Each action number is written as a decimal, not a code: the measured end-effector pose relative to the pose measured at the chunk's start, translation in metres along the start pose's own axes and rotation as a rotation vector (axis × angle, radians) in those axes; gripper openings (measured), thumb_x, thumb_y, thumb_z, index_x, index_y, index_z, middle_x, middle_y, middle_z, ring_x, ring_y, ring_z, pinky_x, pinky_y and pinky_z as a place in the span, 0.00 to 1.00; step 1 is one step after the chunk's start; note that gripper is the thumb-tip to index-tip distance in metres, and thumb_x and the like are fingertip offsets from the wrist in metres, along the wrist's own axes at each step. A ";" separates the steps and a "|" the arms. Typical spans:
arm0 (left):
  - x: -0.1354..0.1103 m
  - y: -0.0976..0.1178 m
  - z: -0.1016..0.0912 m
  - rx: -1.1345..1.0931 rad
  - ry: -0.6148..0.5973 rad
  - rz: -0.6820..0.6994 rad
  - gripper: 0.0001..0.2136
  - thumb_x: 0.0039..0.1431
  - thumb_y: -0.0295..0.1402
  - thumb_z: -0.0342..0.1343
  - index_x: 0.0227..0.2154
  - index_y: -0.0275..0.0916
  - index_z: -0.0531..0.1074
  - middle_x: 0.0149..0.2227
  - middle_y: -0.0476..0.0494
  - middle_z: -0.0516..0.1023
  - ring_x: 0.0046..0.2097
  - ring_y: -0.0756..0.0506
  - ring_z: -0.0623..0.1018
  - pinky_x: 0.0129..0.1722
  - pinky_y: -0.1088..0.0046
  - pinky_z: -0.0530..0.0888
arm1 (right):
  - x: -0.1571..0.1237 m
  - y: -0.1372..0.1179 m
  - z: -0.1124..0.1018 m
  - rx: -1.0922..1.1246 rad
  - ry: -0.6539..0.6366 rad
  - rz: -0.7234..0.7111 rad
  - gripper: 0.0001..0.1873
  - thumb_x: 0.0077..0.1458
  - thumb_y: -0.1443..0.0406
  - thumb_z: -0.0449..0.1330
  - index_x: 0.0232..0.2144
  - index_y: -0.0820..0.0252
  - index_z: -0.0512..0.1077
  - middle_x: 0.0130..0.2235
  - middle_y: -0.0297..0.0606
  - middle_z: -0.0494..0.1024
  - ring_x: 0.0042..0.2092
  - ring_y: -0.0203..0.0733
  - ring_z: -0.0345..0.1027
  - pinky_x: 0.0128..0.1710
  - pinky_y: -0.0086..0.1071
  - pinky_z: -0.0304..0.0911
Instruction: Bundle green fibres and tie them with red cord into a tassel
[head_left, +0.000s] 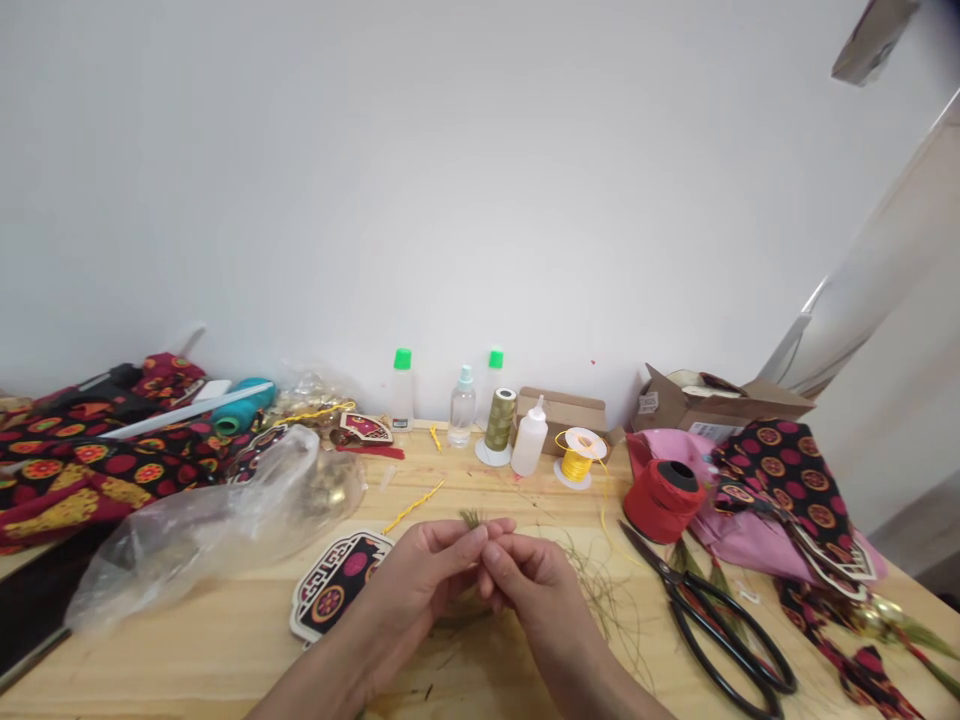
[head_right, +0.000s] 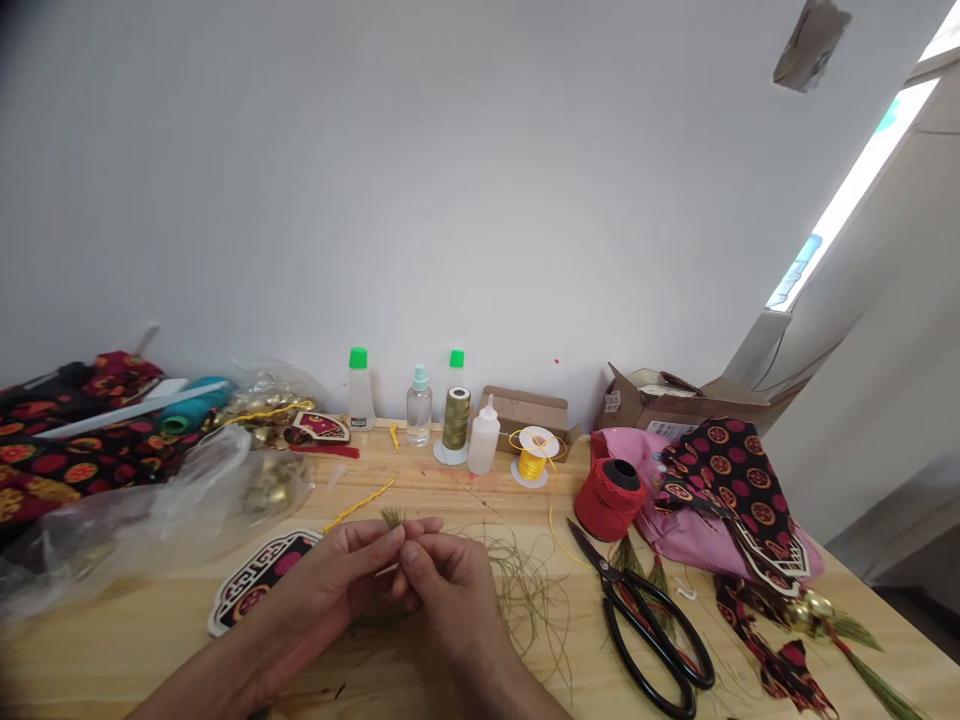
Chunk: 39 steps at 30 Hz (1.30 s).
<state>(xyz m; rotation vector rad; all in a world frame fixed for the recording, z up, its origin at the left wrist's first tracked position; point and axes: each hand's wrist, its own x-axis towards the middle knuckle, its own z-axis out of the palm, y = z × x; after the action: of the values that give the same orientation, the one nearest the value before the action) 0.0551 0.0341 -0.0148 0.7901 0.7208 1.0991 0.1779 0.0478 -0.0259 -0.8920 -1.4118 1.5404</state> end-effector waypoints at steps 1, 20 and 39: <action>0.000 0.000 0.000 0.005 -0.005 0.004 0.12 0.48 0.35 0.54 0.16 0.31 0.73 0.20 0.45 0.71 0.25 0.50 0.69 0.29 0.74 0.65 | 0.000 0.001 0.000 0.008 0.001 -0.001 0.20 0.44 0.55 0.56 0.12 0.63 0.65 0.15 0.29 0.60 0.19 0.29 0.51 0.21 0.25 0.47; 0.000 0.003 0.003 0.143 -0.058 0.013 0.12 0.51 0.33 0.51 0.18 0.32 0.73 0.19 0.46 0.70 0.26 0.50 0.70 0.32 0.73 0.66 | 0.004 0.010 -0.004 0.100 -0.009 0.073 0.21 0.43 0.53 0.56 0.12 0.63 0.63 0.13 0.27 0.58 0.18 0.28 0.46 0.20 0.25 0.41; 0.001 -0.001 -0.005 0.047 0.039 -0.038 0.08 0.48 0.32 0.54 0.22 0.31 0.74 0.18 0.43 0.74 0.25 0.48 0.73 0.30 0.72 0.69 | 0.000 0.005 -0.007 0.169 -0.121 0.110 0.19 0.43 0.55 0.58 0.12 0.64 0.65 0.13 0.27 0.58 0.18 0.28 0.46 0.20 0.26 0.40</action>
<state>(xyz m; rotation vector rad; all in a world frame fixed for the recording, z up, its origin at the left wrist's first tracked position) 0.0519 0.0353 -0.0184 0.7936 0.7931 1.0693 0.1835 0.0508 -0.0317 -0.7965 -1.3122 1.7945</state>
